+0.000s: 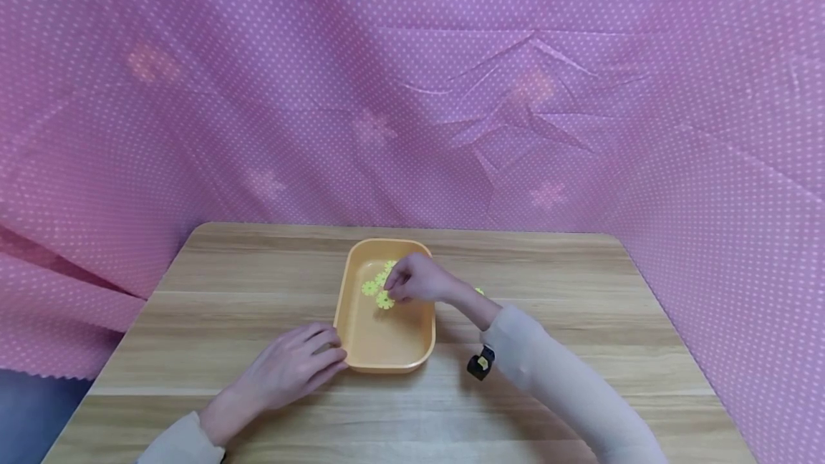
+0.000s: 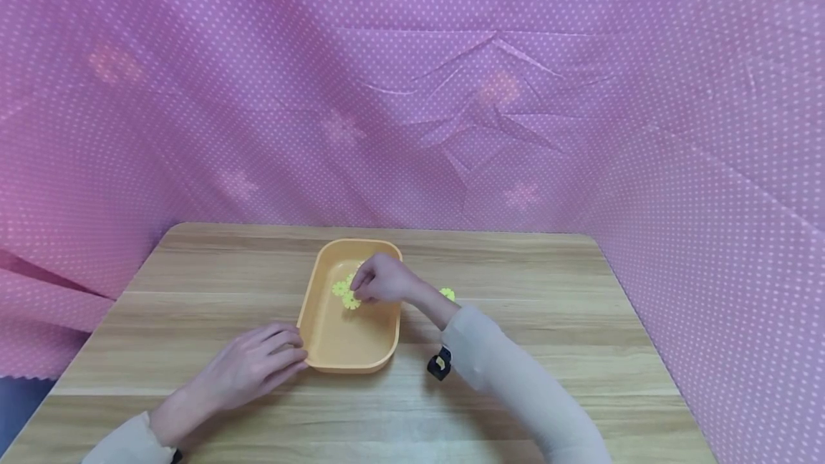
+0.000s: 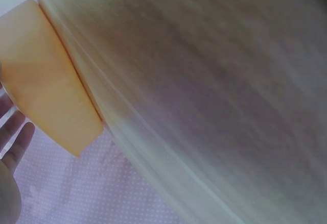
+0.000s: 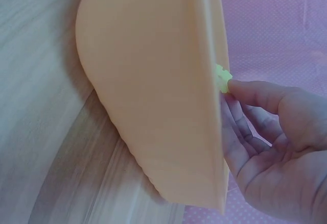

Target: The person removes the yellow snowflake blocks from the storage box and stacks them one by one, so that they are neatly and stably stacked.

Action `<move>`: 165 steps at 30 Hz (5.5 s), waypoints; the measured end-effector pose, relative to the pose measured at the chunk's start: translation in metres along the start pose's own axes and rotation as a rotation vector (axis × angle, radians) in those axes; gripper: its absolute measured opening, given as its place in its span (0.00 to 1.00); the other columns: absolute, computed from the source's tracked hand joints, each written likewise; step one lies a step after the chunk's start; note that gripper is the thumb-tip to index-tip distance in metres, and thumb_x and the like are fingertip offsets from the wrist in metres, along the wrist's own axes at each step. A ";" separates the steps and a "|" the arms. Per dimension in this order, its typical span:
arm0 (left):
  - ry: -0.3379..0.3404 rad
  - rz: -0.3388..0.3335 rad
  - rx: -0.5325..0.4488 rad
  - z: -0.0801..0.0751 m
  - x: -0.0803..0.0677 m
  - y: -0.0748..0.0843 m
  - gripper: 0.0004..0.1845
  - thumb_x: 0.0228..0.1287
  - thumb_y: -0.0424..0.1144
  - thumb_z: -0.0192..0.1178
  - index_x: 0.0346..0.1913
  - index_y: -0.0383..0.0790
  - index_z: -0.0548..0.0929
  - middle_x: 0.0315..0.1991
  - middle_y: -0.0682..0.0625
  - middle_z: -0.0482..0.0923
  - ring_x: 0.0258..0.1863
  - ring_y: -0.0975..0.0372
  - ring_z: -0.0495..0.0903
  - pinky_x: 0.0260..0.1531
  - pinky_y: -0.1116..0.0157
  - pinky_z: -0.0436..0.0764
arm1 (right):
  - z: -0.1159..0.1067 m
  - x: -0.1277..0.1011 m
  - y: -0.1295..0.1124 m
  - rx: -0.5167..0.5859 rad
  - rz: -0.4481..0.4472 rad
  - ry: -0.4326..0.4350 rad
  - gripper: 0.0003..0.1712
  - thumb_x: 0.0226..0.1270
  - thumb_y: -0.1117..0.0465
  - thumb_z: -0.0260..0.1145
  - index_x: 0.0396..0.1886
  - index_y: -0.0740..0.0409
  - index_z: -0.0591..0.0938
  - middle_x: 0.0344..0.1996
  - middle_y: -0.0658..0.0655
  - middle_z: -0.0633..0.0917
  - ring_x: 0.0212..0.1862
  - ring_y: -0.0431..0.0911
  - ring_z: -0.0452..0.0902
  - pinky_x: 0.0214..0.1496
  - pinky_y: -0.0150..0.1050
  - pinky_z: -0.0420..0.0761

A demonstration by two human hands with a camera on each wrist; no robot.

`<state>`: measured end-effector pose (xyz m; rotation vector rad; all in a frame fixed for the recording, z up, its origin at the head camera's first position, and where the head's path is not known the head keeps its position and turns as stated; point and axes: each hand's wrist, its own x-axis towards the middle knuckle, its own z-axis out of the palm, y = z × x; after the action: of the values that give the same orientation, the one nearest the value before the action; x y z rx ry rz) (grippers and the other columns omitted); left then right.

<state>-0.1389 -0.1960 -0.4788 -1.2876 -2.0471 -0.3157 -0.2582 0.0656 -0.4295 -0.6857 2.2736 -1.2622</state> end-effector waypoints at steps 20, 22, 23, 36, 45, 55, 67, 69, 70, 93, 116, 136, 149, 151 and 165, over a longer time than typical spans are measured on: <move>0.007 0.004 -0.003 -0.002 0.001 0.003 0.07 0.63 0.45 0.62 0.36 0.46 0.86 0.36 0.53 0.82 0.41 0.59 0.81 0.41 0.61 0.85 | -0.031 -0.034 -0.002 0.149 0.022 0.112 0.12 0.59 0.69 0.68 0.42 0.71 0.82 0.37 0.68 0.87 0.37 0.60 0.86 0.45 0.49 0.88; 0.007 0.005 -0.005 -0.002 0.001 0.004 0.08 0.64 0.45 0.62 0.36 0.46 0.86 0.36 0.53 0.82 0.41 0.59 0.81 0.41 0.61 0.85 | -0.035 -0.037 -0.002 0.153 0.018 0.120 0.12 0.59 0.69 0.68 0.42 0.71 0.82 0.37 0.69 0.86 0.35 0.54 0.87 0.44 0.48 0.88; 0.005 0.003 -0.006 -0.002 0.001 0.004 0.08 0.64 0.45 0.61 0.36 0.46 0.86 0.36 0.53 0.82 0.41 0.59 0.81 0.41 0.61 0.85 | -0.036 -0.039 -0.001 0.157 0.019 0.124 0.12 0.59 0.69 0.68 0.42 0.71 0.82 0.37 0.68 0.86 0.34 0.52 0.87 0.44 0.47 0.88; -0.020 -0.010 -0.014 -0.004 0.000 0.006 0.07 0.63 0.45 0.62 0.36 0.46 0.86 0.37 0.53 0.82 0.42 0.60 0.81 0.41 0.62 0.85 | -0.057 -0.067 0.018 0.245 0.116 0.226 0.13 0.60 0.68 0.69 0.44 0.69 0.82 0.35 0.61 0.86 0.40 0.57 0.86 0.46 0.46 0.88; -0.014 -0.003 -0.017 -0.004 0.000 0.006 0.07 0.61 0.44 0.64 0.36 0.46 0.86 0.37 0.53 0.82 0.41 0.58 0.82 0.42 0.61 0.85 | -0.073 -0.085 0.030 0.259 0.154 0.271 0.15 0.62 0.67 0.67 0.47 0.70 0.81 0.38 0.63 0.87 0.36 0.48 0.87 0.51 0.52 0.85; -0.024 -0.007 -0.012 -0.005 0.000 0.005 0.07 0.60 0.45 0.65 0.36 0.46 0.86 0.37 0.53 0.82 0.42 0.58 0.82 0.42 0.61 0.85 | -0.081 -0.097 0.047 0.313 0.148 0.277 0.18 0.62 0.70 0.66 0.50 0.75 0.78 0.38 0.63 0.86 0.39 0.51 0.86 0.49 0.47 0.86; -0.044 -0.016 -0.009 -0.006 0.000 0.006 0.07 0.61 0.45 0.64 0.36 0.47 0.86 0.37 0.53 0.82 0.42 0.58 0.82 0.43 0.61 0.85 | -0.078 -0.104 0.077 0.312 0.235 0.323 0.17 0.61 0.70 0.66 0.50 0.74 0.79 0.40 0.63 0.87 0.37 0.45 0.86 0.48 0.43 0.87; -0.051 -0.018 -0.008 -0.006 0.000 0.006 0.07 0.60 0.45 0.65 0.36 0.47 0.86 0.37 0.53 0.82 0.42 0.58 0.82 0.43 0.61 0.85 | -0.077 -0.104 0.083 0.321 0.240 0.331 0.17 0.61 0.71 0.66 0.50 0.74 0.79 0.40 0.63 0.87 0.36 0.45 0.85 0.50 0.46 0.87; -0.053 -0.019 -0.007 -0.007 0.000 0.006 0.07 0.60 0.45 0.65 0.36 0.47 0.86 0.37 0.53 0.82 0.42 0.58 0.82 0.43 0.61 0.85 | -0.077 -0.105 0.086 0.321 0.235 0.330 0.18 0.61 0.71 0.66 0.50 0.75 0.78 0.40 0.64 0.87 0.36 0.44 0.85 0.50 0.46 0.86; -0.057 -0.031 -0.007 -0.007 -0.001 0.007 0.07 0.61 0.46 0.64 0.36 0.47 0.85 0.37 0.53 0.82 0.43 0.60 0.82 0.44 0.61 0.85 | -0.075 -0.100 0.117 0.390 0.262 0.342 0.20 0.61 0.74 0.64 0.52 0.81 0.76 0.41 0.69 0.86 0.33 0.44 0.86 0.43 0.40 0.88; -0.036 -0.016 0.002 -0.007 0.002 0.007 0.07 0.63 0.46 0.63 0.36 0.47 0.85 0.37 0.53 0.82 0.42 0.59 0.81 0.45 0.60 0.85 | -0.075 -0.093 0.126 0.347 0.302 0.333 0.19 0.62 0.72 0.64 0.51 0.78 0.78 0.35 0.64 0.88 0.30 0.42 0.85 0.40 0.37 0.88; -0.043 -0.020 -0.005 -0.005 0.000 0.007 0.06 0.61 0.45 0.64 0.36 0.47 0.85 0.37 0.53 0.82 0.42 0.60 0.81 0.40 0.61 0.85 | -0.077 -0.095 0.132 0.342 0.306 0.335 0.19 0.63 0.70 0.64 0.52 0.77 0.77 0.36 0.62 0.88 0.32 0.43 0.85 0.41 0.37 0.88; -0.040 -0.014 -0.008 -0.006 0.001 0.006 0.06 0.61 0.45 0.64 0.36 0.47 0.85 0.37 0.53 0.81 0.42 0.59 0.81 0.42 0.61 0.85 | -0.078 -0.098 0.119 0.341 0.274 0.348 0.22 0.65 0.67 0.64 0.55 0.75 0.76 0.43 0.68 0.86 0.35 0.46 0.86 0.45 0.41 0.88; -0.036 -0.011 -0.007 -0.005 0.001 0.006 0.06 0.61 0.45 0.64 0.36 0.47 0.85 0.37 0.53 0.81 0.42 0.59 0.81 0.42 0.61 0.85 | -0.078 -0.098 0.115 0.334 0.271 0.337 0.23 0.65 0.66 0.64 0.56 0.75 0.75 0.44 0.70 0.85 0.36 0.47 0.86 0.47 0.42 0.88; -0.017 -0.009 -0.006 -0.005 0.001 0.006 0.07 0.63 0.45 0.62 0.36 0.47 0.85 0.36 0.52 0.82 0.42 0.58 0.82 0.43 0.60 0.85 | -0.069 -0.083 0.058 0.266 0.221 0.280 0.24 0.64 0.62 0.67 0.56 0.73 0.77 0.43 0.70 0.84 0.45 0.59 0.86 0.51 0.51 0.86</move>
<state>-0.1317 -0.1946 -0.4755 -1.2892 -2.0679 -0.3156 -0.2463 0.1875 -0.4348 -0.1655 2.2565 -1.5897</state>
